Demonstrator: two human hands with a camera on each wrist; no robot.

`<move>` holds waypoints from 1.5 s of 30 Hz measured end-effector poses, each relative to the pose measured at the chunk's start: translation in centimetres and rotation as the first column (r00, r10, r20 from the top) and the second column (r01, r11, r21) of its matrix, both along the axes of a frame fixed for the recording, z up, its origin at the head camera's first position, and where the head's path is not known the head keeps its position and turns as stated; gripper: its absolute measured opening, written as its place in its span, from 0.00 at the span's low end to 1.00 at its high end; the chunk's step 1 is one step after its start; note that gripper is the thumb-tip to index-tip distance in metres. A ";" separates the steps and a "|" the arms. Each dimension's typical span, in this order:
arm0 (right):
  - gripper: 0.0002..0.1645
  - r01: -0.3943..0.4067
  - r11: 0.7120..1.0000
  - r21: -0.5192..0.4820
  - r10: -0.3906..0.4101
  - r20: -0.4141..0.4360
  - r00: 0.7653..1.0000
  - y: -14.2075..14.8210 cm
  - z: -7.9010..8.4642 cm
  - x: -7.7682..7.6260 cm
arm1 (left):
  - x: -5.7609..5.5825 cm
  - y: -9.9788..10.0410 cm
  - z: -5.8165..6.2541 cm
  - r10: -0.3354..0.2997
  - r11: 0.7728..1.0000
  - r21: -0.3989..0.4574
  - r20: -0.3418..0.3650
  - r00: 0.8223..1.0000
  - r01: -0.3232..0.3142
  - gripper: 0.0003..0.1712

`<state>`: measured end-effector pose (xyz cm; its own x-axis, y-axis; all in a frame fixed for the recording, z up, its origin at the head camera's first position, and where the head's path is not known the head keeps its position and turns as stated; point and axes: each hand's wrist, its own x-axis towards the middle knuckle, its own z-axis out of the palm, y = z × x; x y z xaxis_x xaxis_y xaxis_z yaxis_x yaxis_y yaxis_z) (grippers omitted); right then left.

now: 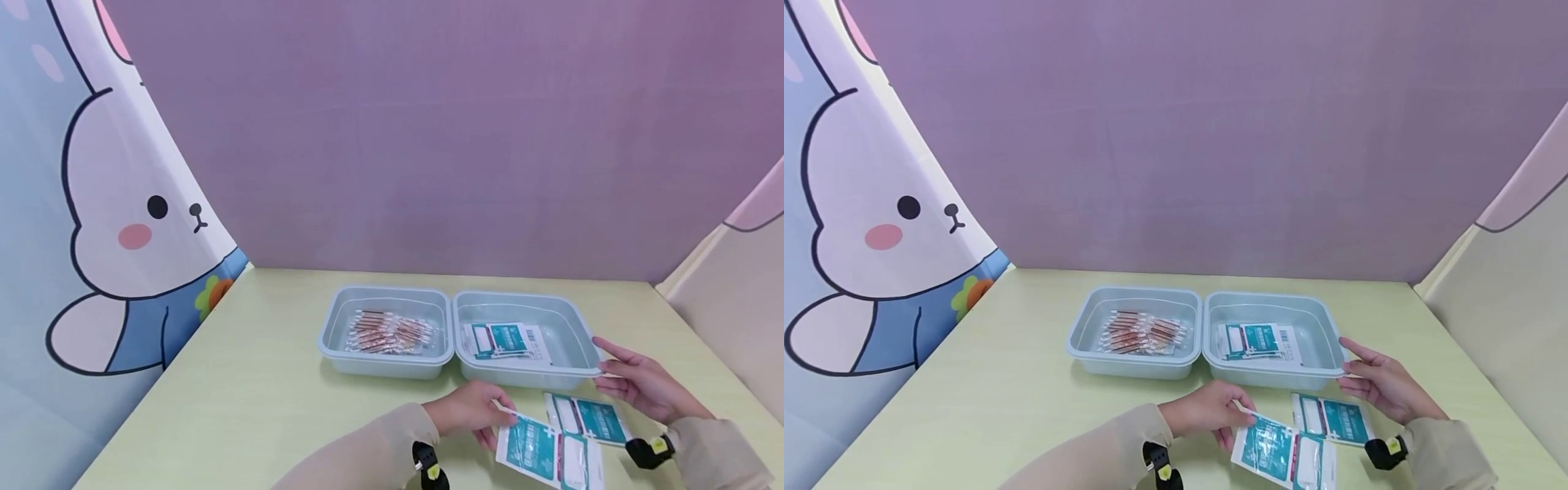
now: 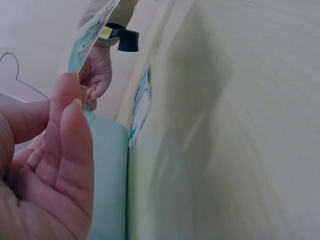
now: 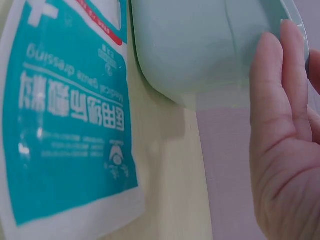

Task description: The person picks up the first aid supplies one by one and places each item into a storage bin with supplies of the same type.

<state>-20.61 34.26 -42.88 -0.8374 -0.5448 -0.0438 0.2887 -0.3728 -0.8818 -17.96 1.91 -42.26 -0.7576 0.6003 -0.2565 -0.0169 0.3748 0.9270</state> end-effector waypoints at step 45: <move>0.30 0.059 0.995 0.076 -0.058 -0.013 0.998 -0.1 0.3 0.1 | -4.3 -1.6 3.3 0.180 0.952 0.232 0.102 0.978 -0.199 0.09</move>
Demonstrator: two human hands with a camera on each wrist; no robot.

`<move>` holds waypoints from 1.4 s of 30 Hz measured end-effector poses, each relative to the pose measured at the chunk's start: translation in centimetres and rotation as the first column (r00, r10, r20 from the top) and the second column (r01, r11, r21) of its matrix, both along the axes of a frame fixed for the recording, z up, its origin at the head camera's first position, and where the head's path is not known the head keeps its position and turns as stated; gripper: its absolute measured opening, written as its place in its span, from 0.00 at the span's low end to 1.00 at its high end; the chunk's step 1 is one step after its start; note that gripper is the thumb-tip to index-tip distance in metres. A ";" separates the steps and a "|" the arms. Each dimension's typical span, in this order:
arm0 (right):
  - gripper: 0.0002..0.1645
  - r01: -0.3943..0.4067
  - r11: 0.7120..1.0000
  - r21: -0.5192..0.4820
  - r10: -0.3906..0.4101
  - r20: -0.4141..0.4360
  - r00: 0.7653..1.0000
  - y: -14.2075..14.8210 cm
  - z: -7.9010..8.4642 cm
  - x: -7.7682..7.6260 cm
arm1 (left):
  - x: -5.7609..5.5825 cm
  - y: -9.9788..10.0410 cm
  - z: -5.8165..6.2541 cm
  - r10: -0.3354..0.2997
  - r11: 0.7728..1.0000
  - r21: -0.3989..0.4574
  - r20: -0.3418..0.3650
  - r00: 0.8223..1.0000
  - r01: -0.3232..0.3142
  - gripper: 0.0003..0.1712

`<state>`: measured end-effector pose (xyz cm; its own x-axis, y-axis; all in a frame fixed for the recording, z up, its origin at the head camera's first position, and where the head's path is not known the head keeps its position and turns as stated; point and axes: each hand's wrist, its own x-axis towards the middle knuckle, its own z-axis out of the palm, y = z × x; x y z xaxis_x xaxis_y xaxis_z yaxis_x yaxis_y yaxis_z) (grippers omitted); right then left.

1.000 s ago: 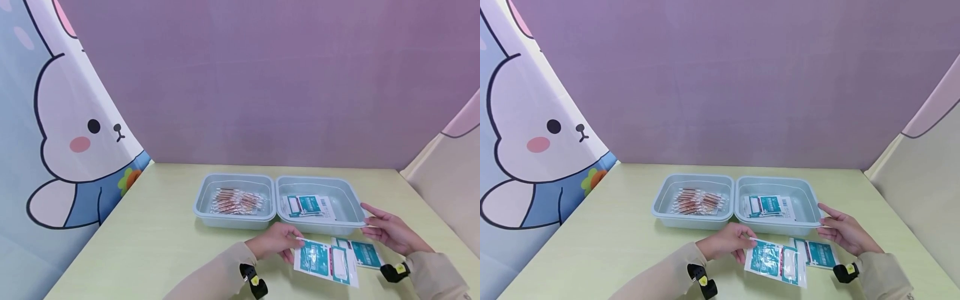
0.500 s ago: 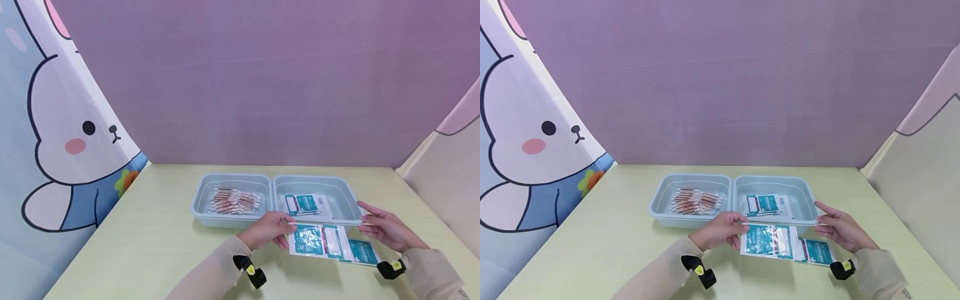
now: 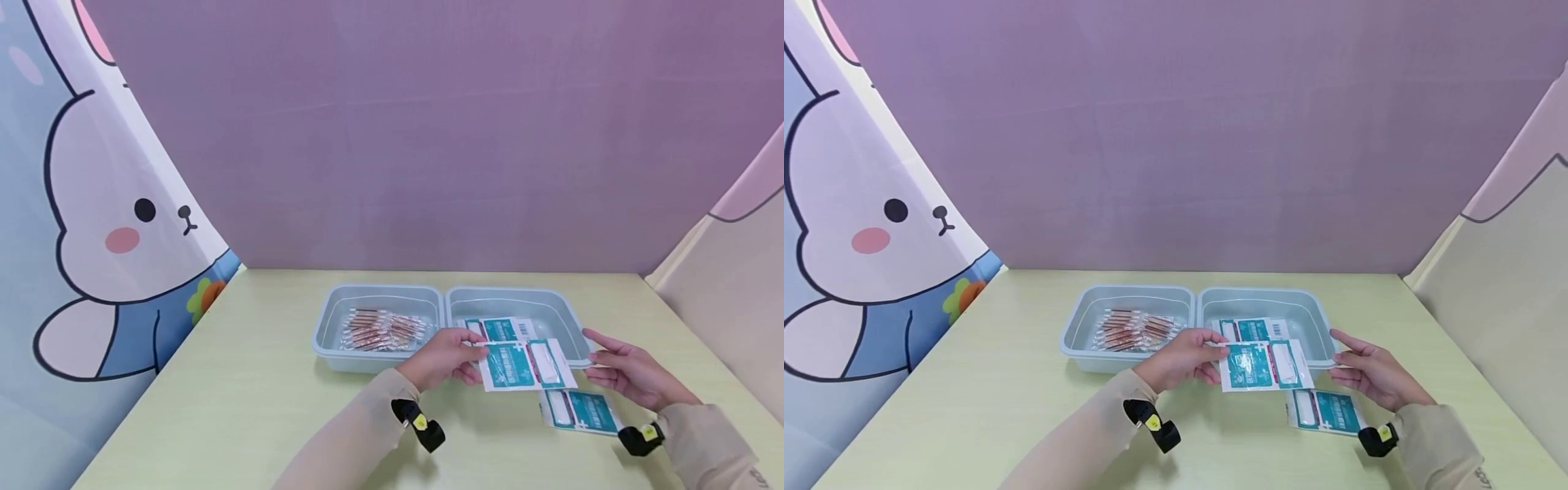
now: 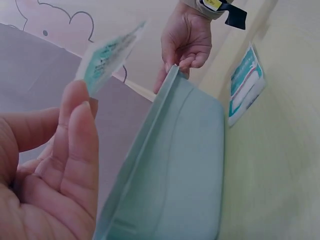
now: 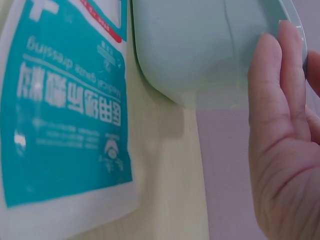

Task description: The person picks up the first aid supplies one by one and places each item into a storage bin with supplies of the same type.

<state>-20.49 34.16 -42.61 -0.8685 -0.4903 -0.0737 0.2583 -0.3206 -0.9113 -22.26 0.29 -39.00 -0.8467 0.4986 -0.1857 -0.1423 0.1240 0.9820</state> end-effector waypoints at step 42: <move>0.29 -0.060 0.996 -0.064 0.062 0.026 0.998 0.2 0.1 -1.1 | -7.3 0.4 2.3 0.290 0.957 -0.021 -0.012 0.957 -0.290 0.17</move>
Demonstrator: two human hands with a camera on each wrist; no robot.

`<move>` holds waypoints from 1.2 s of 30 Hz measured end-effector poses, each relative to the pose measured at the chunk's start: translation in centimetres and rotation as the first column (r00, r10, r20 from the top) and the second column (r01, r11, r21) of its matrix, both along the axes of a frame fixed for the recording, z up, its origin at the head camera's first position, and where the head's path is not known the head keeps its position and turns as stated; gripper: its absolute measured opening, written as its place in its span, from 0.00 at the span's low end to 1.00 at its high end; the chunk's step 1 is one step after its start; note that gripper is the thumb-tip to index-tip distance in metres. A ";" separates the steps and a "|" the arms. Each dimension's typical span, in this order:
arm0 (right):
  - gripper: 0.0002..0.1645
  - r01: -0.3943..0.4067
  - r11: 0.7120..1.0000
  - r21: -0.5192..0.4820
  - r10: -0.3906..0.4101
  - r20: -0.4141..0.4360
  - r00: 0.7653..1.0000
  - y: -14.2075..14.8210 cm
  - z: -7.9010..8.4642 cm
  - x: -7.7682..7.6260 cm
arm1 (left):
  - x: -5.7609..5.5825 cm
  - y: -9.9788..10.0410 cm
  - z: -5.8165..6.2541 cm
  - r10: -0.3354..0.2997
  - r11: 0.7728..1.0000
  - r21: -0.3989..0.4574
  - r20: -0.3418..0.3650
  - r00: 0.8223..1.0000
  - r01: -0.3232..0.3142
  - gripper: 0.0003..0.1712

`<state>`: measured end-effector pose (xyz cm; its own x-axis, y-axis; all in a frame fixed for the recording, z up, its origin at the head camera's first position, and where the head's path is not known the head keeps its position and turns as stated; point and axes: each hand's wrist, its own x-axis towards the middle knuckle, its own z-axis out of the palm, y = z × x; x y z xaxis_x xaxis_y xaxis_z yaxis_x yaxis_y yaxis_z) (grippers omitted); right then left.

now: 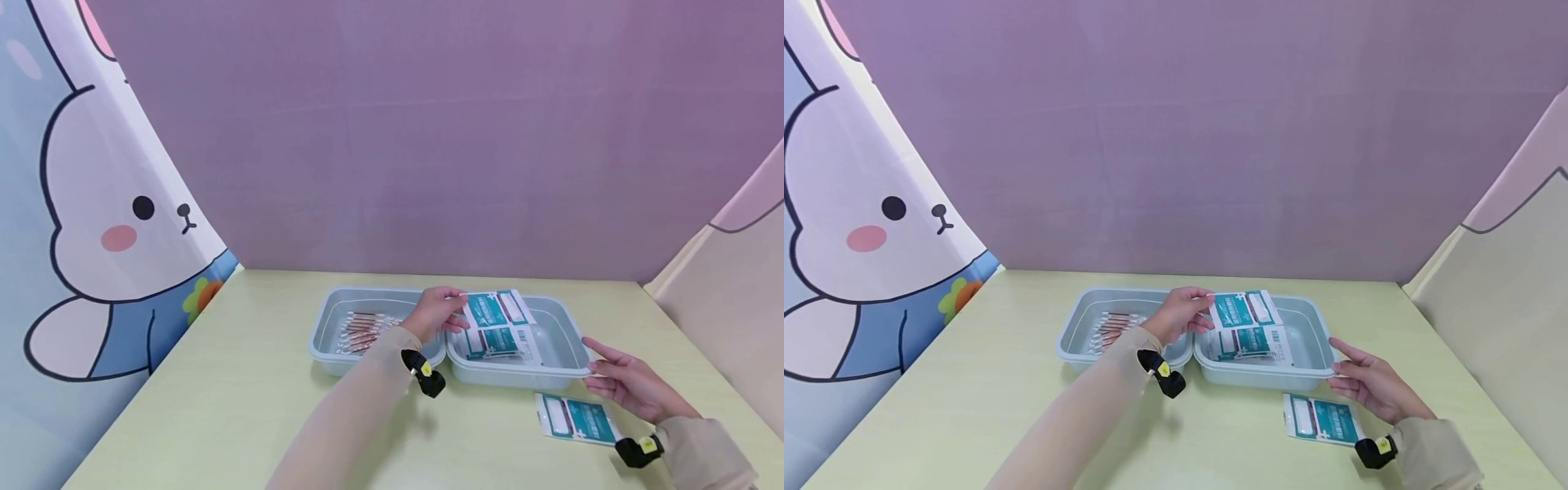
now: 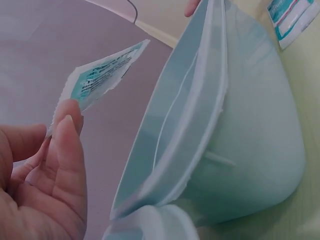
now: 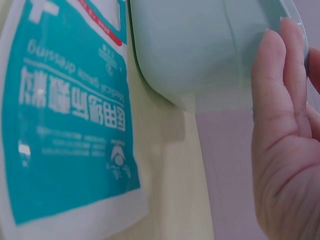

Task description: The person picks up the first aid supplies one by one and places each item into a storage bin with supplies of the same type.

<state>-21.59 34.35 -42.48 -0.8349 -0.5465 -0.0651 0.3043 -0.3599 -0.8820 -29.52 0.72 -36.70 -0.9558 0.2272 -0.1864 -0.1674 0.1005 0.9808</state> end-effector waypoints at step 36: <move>0.28 0.027 1.000 0.014 -0.027 -0.024 0.999 -0.2 0.1 0.3 | -1.6 2.0 -0.6 -0.006 0.968 -0.250 -0.021 1.000 0.001 0.08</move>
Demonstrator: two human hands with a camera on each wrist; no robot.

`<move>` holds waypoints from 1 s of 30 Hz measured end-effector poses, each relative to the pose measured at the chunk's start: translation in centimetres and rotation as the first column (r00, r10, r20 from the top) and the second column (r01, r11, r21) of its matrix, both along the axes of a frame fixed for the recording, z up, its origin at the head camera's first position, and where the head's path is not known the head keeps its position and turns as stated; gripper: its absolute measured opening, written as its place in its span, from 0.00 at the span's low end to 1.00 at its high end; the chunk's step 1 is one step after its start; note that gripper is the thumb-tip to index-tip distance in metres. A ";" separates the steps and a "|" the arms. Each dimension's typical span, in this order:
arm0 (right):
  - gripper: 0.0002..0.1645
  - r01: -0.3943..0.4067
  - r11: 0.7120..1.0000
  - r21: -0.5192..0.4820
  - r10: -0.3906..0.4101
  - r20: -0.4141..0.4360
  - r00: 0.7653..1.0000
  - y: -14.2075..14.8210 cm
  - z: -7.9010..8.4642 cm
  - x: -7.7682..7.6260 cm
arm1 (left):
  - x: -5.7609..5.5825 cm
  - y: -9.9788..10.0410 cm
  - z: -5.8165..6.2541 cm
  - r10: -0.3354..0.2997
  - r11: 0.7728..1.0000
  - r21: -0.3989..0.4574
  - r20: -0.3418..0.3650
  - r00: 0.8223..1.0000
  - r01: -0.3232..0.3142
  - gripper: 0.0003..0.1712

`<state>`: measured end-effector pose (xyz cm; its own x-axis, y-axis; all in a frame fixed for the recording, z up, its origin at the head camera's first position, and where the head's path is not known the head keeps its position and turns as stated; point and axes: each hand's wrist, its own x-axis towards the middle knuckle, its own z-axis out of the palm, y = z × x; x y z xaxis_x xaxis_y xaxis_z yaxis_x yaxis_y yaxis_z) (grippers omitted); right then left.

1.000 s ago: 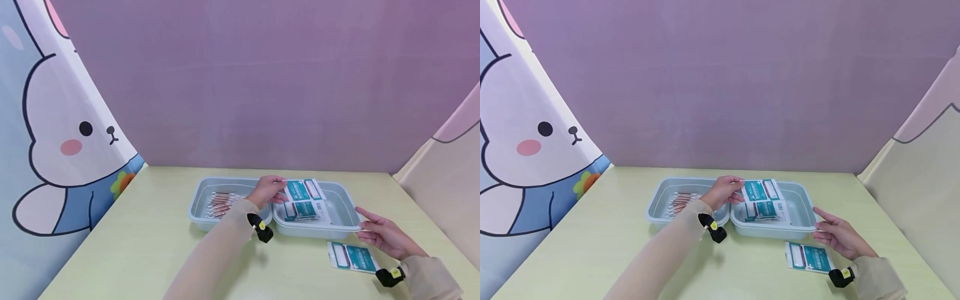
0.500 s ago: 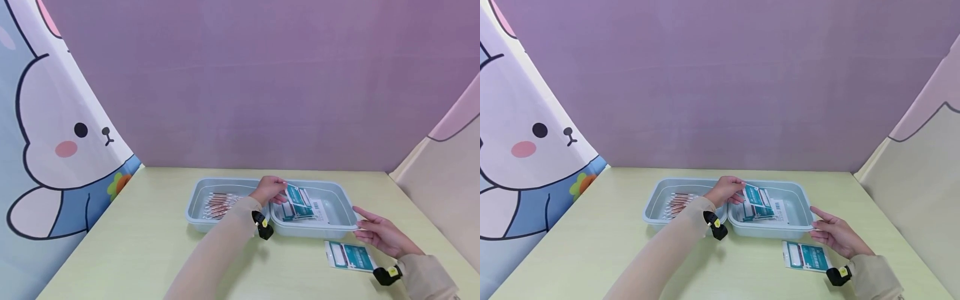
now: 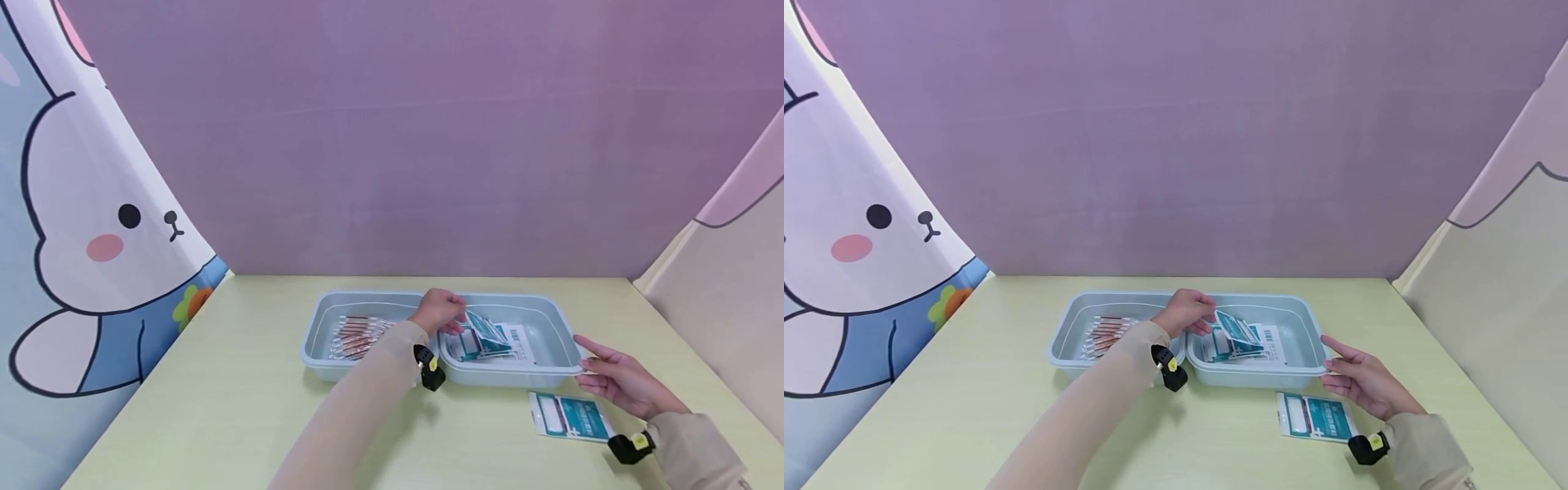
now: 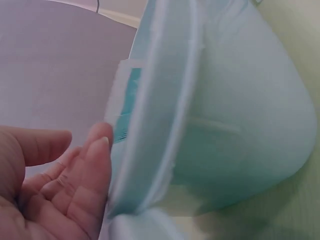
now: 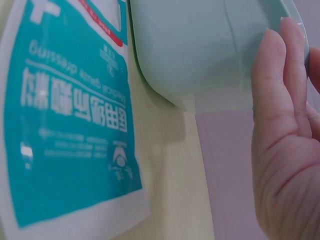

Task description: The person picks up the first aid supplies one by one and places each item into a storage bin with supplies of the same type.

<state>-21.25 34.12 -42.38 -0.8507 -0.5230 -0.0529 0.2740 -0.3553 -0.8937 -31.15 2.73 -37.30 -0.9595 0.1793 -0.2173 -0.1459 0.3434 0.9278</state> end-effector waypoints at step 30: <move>0.28 0.030 0.999 0.023 -0.030 0.001 1.000 0.0 0.1 0.0 | 3.0 2.7 1.4 -0.223 0.939 -0.294 -0.119 0.967 0.180 0.08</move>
<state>-21.23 34.12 -42.31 -0.8658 -0.4961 -0.0655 0.2647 -0.3430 -0.9013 -28.10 5.41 -35.91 -0.9346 0.3250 -0.1443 0.0854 0.5990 0.7962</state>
